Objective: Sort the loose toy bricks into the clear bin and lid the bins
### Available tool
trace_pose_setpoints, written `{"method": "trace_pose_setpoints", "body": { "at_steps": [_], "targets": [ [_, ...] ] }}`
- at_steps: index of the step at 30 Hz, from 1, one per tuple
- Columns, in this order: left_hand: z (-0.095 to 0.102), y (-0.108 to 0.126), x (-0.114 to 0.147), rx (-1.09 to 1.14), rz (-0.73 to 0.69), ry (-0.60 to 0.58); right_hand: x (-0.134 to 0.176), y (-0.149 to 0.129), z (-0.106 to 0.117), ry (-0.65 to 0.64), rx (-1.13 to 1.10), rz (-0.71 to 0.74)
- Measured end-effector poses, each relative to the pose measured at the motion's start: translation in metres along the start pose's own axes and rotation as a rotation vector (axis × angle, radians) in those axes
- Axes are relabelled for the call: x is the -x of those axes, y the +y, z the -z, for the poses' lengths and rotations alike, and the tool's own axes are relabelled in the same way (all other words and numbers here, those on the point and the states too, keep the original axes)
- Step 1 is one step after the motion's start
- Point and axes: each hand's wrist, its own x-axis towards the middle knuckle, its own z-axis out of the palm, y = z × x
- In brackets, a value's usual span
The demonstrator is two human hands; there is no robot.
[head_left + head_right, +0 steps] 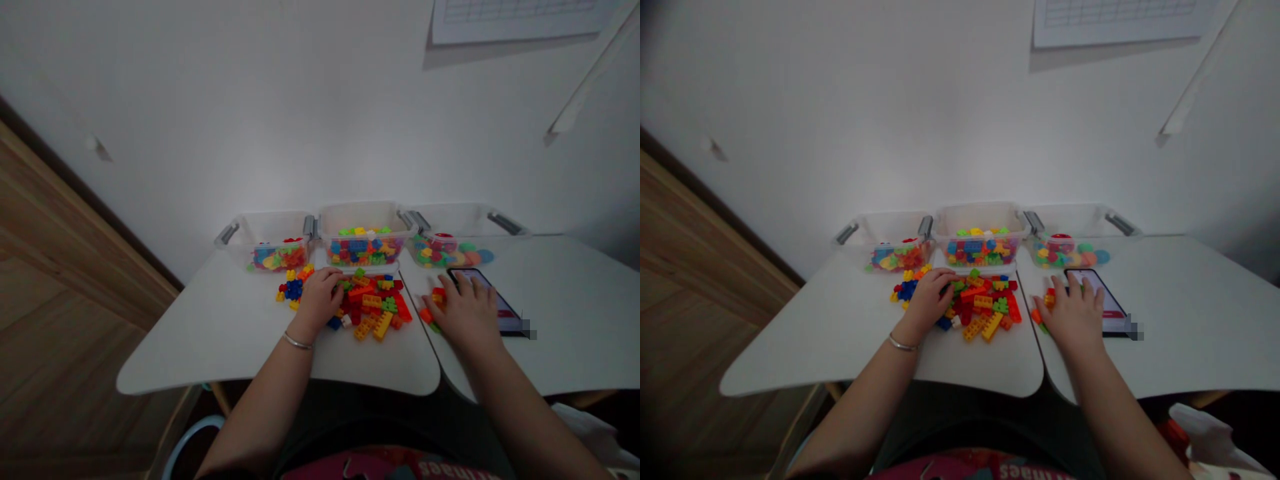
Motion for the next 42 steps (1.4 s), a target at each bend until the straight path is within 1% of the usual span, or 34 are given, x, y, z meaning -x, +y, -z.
{"method": "trace_pose_setpoints", "body": {
  "at_steps": [3, 6, 10, 14, 20, 26, 31, 34, 37, 39, 42],
  "targets": [
    [0.000, 0.001, 0.000, 0.006, -0.013, -0.006, 0.001, 0.002, -0.006, -0.021, -0.020, -0.023],
    [-0.001, 0.003, -0.002, 0.003, -0.017, -0.005, 0.002, -0.005, -0.004, -0.011, -0.041, -0.020],
    [-0.003, 0.006, -0.002, 0.012, -0.056, -0.011, -0.003, -0.015, 0.000, -0.022, -0.067, 0.035],
    [-0.004, 0.004, 0.000, 0.015, -0.063, -0.005, -0.008, -0.016, -0.001, -0.056, -0.119, 0.069],
    [-0.003, 0.002, 0.001, 0.017, -0.062, 0.011, -0.012, -0.018, -0.002, -0.029, -0.201, 0.123],
    [-0.003, 0.002, 0.001, 0.017, -0.065, -0.013, -0.027, -0.026, -0.003, -0.146, -0.236, 0.102],
    [-0.003, 0.001, 0.000, 0.017, -0.066, -0.011, -0.037, -0.022, -0.009, -0.186, -0.237, 0.073],
    [-0.003, 0.001, 0.001, 0.021, -0.069, -0.014, -0.041, -0.017, -0.014, -0.147, -0.291, 0.032],
    [-0.003, 0.000, 0.001, 0.023, -0.068, -0.013, -0.046, -0.012, -0.014, -0.075, -0.442, -0.060],
    [-0.004, 0.000, 0.001, 0.028, -0.073, -0.012, -0.050, -0.012, -0.010, -0.017, -0.573, -0.099],
    [-0.004, -0.001, 0.001, 0.029, -0.078, -0.006, -0.053, -0.021, 0.003, 0.071, -0.779, -0.084]
  ]
}}
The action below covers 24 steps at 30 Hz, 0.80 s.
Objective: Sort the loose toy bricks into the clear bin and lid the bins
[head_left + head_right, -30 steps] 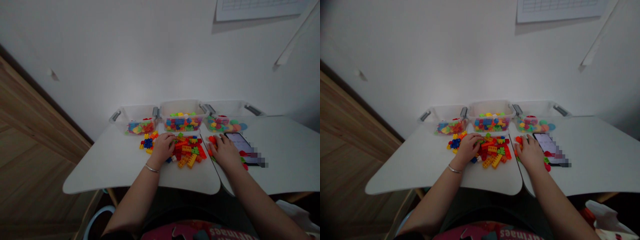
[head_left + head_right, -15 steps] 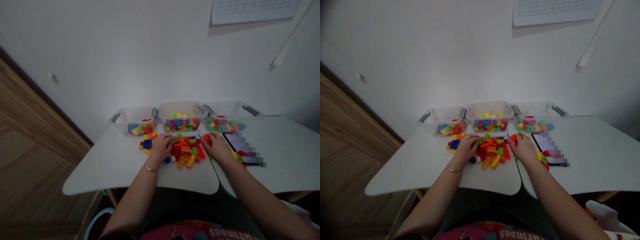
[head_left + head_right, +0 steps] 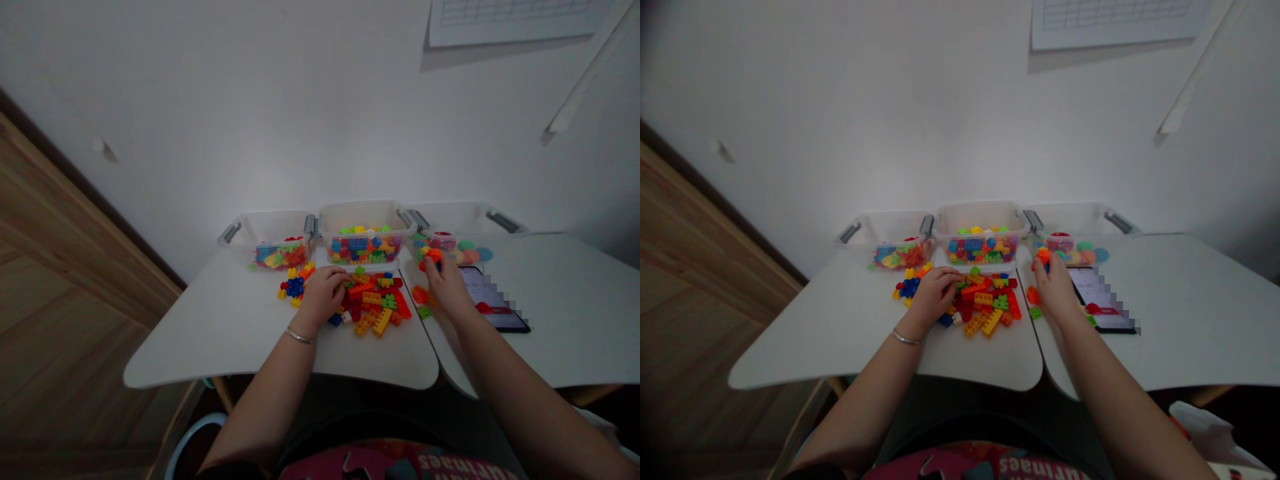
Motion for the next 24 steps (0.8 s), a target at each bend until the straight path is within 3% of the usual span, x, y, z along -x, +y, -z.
{"method": "trace_pose_setpoints", "body": {
  "at_steps": [5, 10, 17, 24],
  "targets": [
    [0.001, 0.000, -0.001, 0.013, 0.026, 0.029, 0.009, -0.048, -0.015, -0.036, -0.307, 0.074],
    [-0.001, -0.001, -0.001, 0.069, 0.062, 0.072, 0.019, -0.089, -0.043, -0.291, -0.476, 0.126],
    [0.000, -0.002, -0.001, 0.163, 0.094, 0.087, 0.024, -0.105, -0.057, -0.405, -0.199, 0.248],
    [0.000, -0.002, -0.001, 0.261, 0.001, 0.059, 0.030, -0.100, -0.062, -0.332, 0.007, 0.387]
  ]
}}
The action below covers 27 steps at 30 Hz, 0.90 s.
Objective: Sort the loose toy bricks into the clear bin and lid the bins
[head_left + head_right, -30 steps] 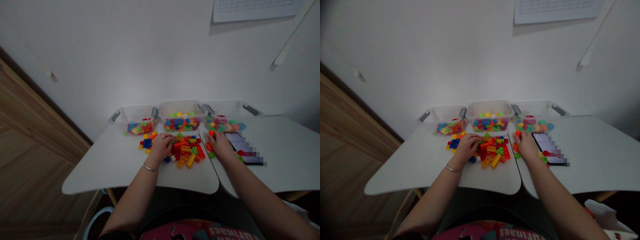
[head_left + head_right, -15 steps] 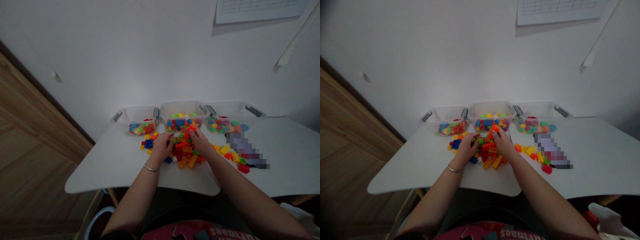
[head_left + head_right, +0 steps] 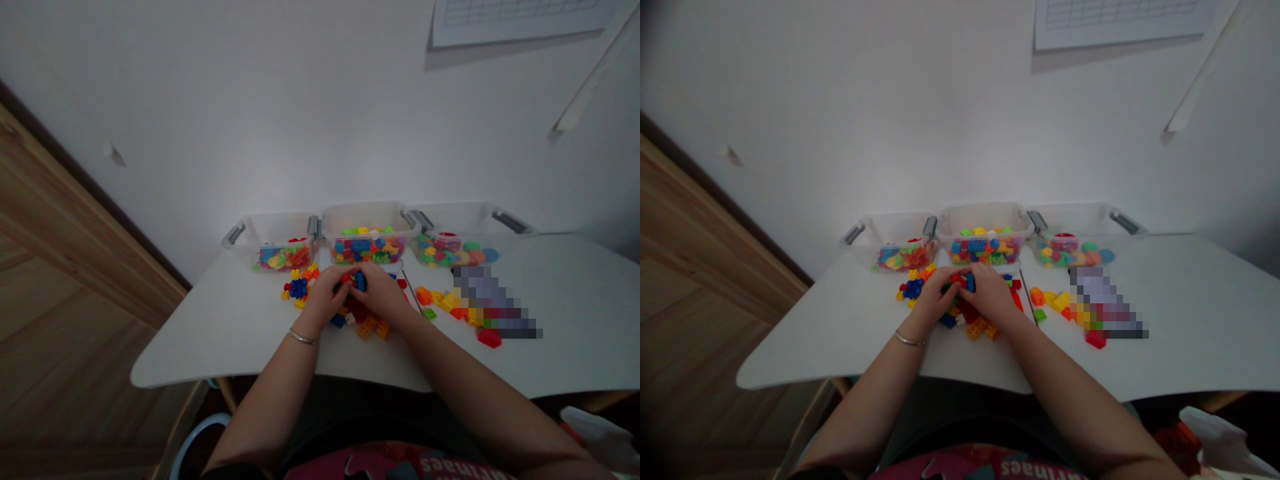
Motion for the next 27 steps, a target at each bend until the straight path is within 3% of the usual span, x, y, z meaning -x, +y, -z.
{"method": "trace_pose_setpoints", "body": {
  "at_steps": [7, 12, 19, 23, 27],
  "targets": [
    [-0.002, -0.007, -0.002, -0.191, 0.115, 0.020, 0.000, 0.008, -0.004, 0.046, 0.083, 0.094],
    [-0.001, -0.005, -0.002, -0.264, 0.107, -0.011, -0.001, 0.006, -0.005, 0.036, 0.141, 0.071],
    [0.000, -0.004, 0.000, -0.274, 0.120, 0.004, 0.010, 0.014, 0.020, 0.066, 0.167, 0.070],
    [0.001, -0.004, -0.001, -0.269, 0.127, -0.002, 0.031, 0.041, 0.047, 0.085, 0.373, -0.078],
    [0.001, -0.002, -0.001, -0.273, 0.124, -0.005, 0.052, 0.067, 0.071, -0.058, 0.603, -0.256]
  ]
}}
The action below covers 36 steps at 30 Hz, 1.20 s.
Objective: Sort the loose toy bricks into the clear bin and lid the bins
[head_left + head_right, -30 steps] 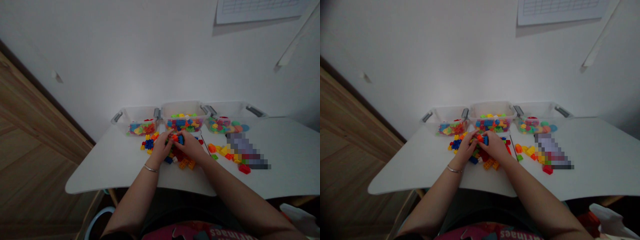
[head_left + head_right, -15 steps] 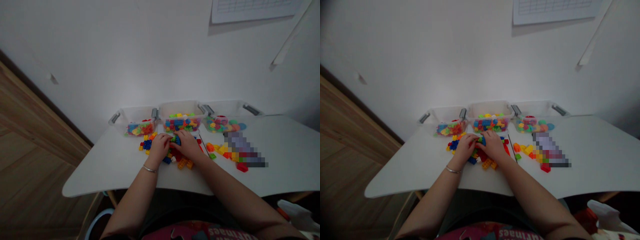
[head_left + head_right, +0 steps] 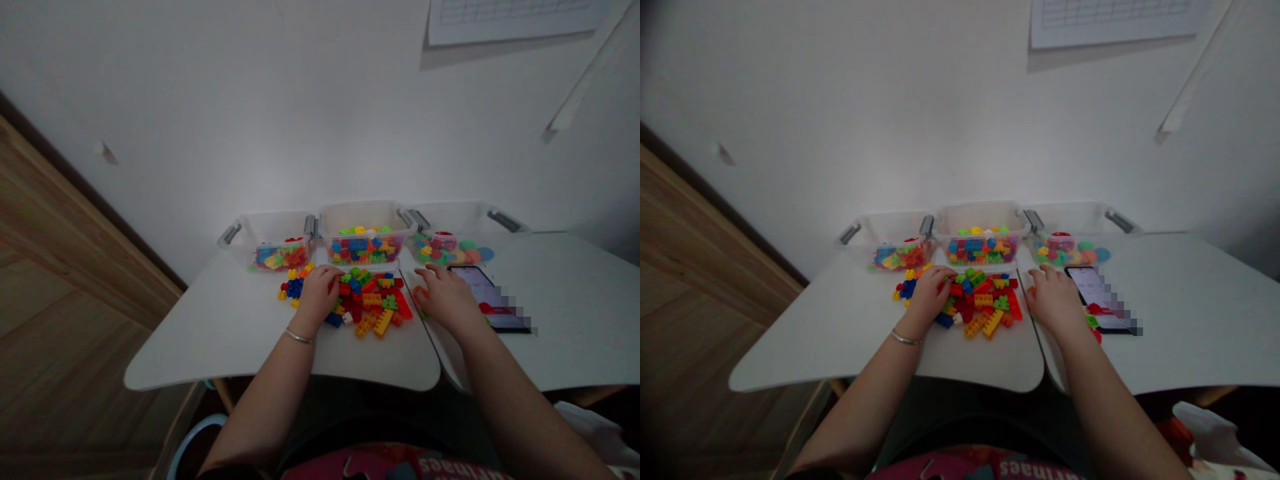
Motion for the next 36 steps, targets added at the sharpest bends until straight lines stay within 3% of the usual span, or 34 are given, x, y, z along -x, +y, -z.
{"method": "trace_pose_setpoints", "body": {
  "at_steps": [6, 23, 31, 36],
  "targets": [
    [0.000, -0.001, 0.001, 0.011, -0.007, 0.003, 0.006, 0.016, -0.003, -0.157, 0.027, -0.040],
    [-0.003, -0.002, 0.003, 0.033, -0.010, -0.011, 0.003, 0.018, -0.020, -0.222, 0.020, 0.019],
    [-0.005, -0.003, 0.003, 0.022, -0.011, -0.085, -0.003, 0.014, -0.017, 0.042, -0.081, -0.026],
    [-0.005, -0.003, 0.003, 0.034, 0.006, -0.111, 0.003, -0.010, -0.002, 0.297, -0.416, 0.092]
  ]
}}
